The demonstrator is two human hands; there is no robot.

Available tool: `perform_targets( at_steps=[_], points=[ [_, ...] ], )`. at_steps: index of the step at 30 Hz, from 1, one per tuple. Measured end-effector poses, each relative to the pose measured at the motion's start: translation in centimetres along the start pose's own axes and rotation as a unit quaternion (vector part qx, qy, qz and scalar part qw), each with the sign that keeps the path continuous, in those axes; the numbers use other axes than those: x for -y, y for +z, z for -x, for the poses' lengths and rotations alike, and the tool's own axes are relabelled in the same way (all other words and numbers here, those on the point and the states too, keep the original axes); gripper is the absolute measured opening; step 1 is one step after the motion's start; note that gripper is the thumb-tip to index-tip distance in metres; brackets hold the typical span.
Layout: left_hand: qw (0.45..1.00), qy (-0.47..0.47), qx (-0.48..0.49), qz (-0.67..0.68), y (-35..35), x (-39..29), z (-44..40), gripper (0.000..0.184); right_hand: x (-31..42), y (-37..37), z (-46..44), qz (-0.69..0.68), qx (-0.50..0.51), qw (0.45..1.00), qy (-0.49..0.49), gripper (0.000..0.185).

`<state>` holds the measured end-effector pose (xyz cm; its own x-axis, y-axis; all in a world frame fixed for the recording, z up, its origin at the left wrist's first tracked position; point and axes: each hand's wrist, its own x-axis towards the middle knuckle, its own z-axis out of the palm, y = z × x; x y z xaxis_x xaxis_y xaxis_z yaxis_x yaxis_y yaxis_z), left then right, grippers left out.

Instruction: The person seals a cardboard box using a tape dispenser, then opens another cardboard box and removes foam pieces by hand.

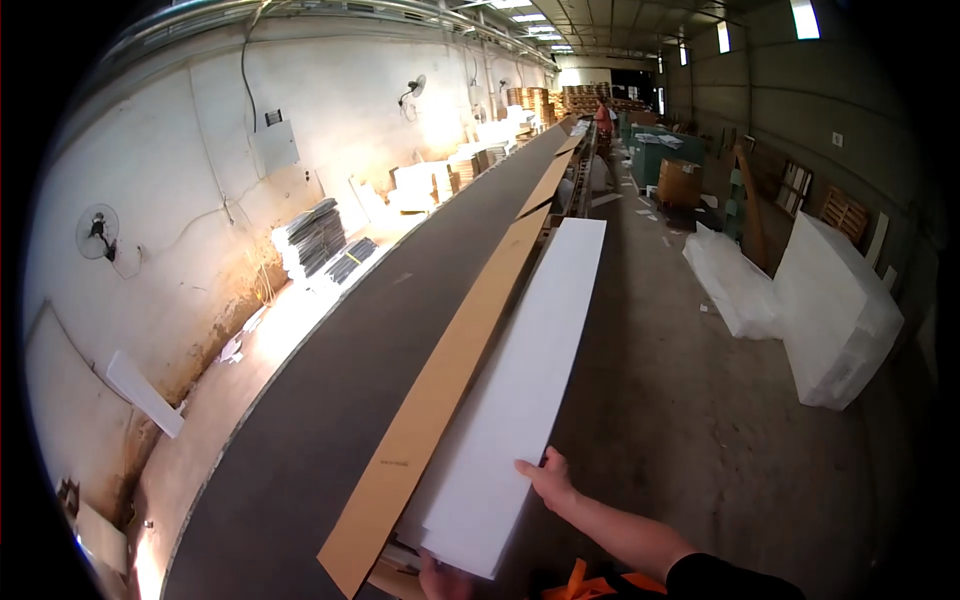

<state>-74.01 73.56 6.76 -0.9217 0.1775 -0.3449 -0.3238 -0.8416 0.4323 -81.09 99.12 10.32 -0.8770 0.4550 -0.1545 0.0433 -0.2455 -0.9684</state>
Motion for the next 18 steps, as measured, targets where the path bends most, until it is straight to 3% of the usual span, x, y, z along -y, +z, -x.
perform_targets(
  at_steps=[2,3,4,7,10,11,14,15,16,18],
  points=[
    [0.988,0.014,-0.154,0.005,-1.2,-1.0,-1.0,0.055,0.0,1.5,-1.0,0.069,0.017,0.997,-0.027,0.038],
    [0.985,0.006,-0.171,-0.011,-2.4,-1.8,-2.1,0.051,0.0,2.3,-2.0,0.134,0.025,0.989,-0.049,0.040],
    [0.991,0.012,-0.130,-0.009,-3.7,-2.4,-2.5,0.049,-0.1,3.3,-2.6,0.141,0.030,0.988,-0.055,0.041],
    [0.987,0.039,-0.153,-0.018,-3.2,-4.4,-2.7,0.046,1.2,6.6,-3.3,0.174,0.047,0.982,-0.050,0.048],
    [0.930,0.220,-0.240,-0.171,-5.0,-7.5,-4.7,0.047,-4.9,10.4,-6.6,0.202,0.068,0.977,0.019,0.058],
    [0.897,0.281,-0.263,-0.217,-5.9,-8.0,-5.3,0.048,-2.9,10.7,-5.4,0.198,0.095,0.974,0.053,0.058],
    [0.841,0.316,-0.242,-0.366,-10.9,-9.1,-6.2,0.054,2.3,11.8,-2.9,0.214,0.051,0.972,0.083,0.060],
    [0.821,0.400,-0.322,-0.249,-6.7,-7.0,-5.2,0.050,3.2,12.0,-2.4,0.221,0.015,0.971,0.086,0.061],
    [0.815,0.389,-0.387,-0.187,-7.8,-7.0,-6.7,0.043,1.8,11.5,-2.8,0.078,-0.019,0.996,0.048,0.058],
    [0.764,0.448,-0.330,-0.326,-2.1,-6.0,-2.6,0.041,2.7,8.8,-2.6,-0.088,-0.042,0.995,-0.014,0.060]
  ],
)
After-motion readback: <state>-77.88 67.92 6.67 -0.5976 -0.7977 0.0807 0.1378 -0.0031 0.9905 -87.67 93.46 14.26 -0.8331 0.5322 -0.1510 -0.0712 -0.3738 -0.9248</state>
